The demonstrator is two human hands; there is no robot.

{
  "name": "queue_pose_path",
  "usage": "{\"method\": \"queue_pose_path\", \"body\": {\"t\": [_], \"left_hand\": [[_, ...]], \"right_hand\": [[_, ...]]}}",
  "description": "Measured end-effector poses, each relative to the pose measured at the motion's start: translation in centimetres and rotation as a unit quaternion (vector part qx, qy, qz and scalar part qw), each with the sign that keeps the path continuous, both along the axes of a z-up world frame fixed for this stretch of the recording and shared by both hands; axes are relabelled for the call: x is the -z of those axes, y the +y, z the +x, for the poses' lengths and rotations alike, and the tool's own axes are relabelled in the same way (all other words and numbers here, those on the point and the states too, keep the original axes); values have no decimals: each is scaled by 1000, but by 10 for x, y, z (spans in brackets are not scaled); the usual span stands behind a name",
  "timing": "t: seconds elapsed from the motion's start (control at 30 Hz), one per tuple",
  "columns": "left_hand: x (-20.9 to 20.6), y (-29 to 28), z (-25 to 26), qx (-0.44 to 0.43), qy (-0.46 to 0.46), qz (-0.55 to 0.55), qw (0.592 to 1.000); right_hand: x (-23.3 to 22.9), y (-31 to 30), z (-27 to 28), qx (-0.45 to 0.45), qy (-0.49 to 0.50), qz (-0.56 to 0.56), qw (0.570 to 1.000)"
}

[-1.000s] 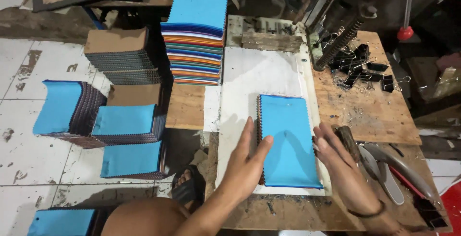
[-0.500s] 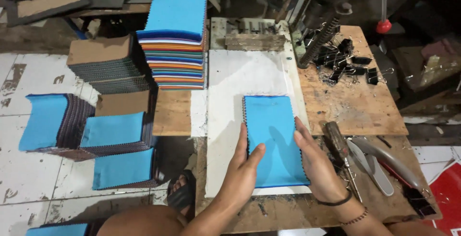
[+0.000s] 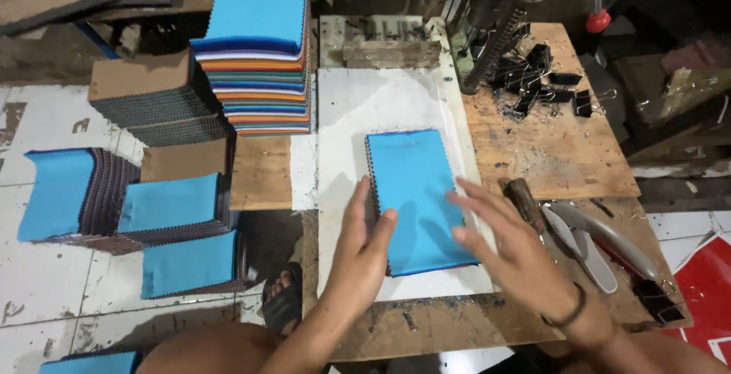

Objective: Assembling fabric swatch notebooks by stacking fabric layers and cardboard backings and fastening them together.

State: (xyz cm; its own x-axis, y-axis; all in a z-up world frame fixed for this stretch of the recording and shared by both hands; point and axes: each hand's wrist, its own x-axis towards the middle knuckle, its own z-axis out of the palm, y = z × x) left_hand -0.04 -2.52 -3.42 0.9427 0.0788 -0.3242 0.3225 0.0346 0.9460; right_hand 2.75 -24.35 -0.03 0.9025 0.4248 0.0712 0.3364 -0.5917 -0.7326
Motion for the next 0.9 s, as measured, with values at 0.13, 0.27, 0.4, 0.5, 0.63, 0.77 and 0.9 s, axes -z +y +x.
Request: {"method": "queue_pose_path", "body": {"t": [0.13, 0.27, 0.4, 0.5, 0.63, 0.77, 0.9], "left_hand": [[-14, 20, -11, 35, -97, 112, 988], [-18, 29, -23, 77, -87, 188, 975], [-13, 36, -32, 130, -45, 213, 967], [-6, 39, -36, 119, -86, 241, 959], [-16, 40, -40, 141, -63, 240, 958], [-19, 40, -43, 159, -53, 281, 945], [-14, 40, -43, 160, -80, 301, 937]], "right_hand": [[20, -16, -18, -112, -200, -67, 971], [16, -13, -30, -130, -232, -93, 960], [11, -10, -28, -145, -239, -129, 952], [8, -11, -21, -166, -242, -146, 945], [-6, -25, -12, -167, -165, -118, 965], [-19, -39, -10, -112, -154, -100, 977], [-22, -37, -15, -90, -167, -97, 977]]}}
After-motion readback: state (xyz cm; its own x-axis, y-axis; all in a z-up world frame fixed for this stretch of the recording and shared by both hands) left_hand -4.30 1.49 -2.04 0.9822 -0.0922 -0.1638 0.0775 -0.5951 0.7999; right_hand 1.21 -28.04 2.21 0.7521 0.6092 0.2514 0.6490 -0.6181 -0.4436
